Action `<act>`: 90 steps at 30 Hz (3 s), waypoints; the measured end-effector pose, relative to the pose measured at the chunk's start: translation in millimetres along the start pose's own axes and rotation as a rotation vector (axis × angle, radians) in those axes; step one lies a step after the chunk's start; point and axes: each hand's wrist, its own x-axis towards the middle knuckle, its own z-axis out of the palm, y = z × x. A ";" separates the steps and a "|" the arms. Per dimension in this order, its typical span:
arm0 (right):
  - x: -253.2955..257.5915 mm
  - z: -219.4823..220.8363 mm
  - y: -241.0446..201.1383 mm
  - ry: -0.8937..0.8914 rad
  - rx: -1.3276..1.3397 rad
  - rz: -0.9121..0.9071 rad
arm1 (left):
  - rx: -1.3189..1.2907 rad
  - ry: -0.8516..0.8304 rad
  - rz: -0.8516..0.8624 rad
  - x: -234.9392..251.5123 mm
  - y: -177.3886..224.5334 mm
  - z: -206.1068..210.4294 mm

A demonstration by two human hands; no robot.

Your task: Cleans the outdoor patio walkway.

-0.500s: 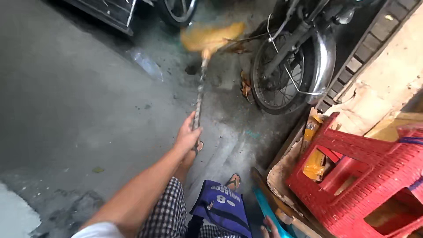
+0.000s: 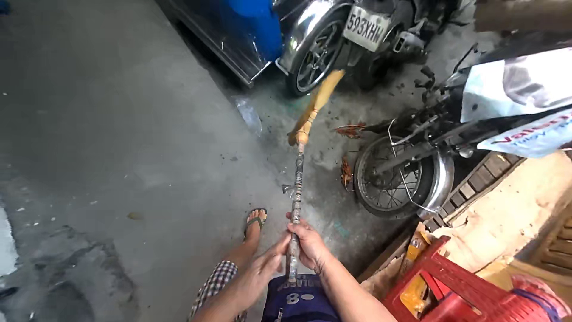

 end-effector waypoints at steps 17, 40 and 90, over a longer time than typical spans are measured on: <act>117.7 24.0 -87.6 0.588 -0.444 -0.076 | 0.421 -0.143 -0.548 29.2 -64.3 -105.1; 366.6 78.4 -269.1 0.111 -0.777 0.332 | 0.110 0.200 -0.909 126.8 -30.0 -128.4; 45.6 -175.3 -170.5 0.789 -0.623 0.845 | 0.519 0.272 -0.479 243.8 6.2 -220.3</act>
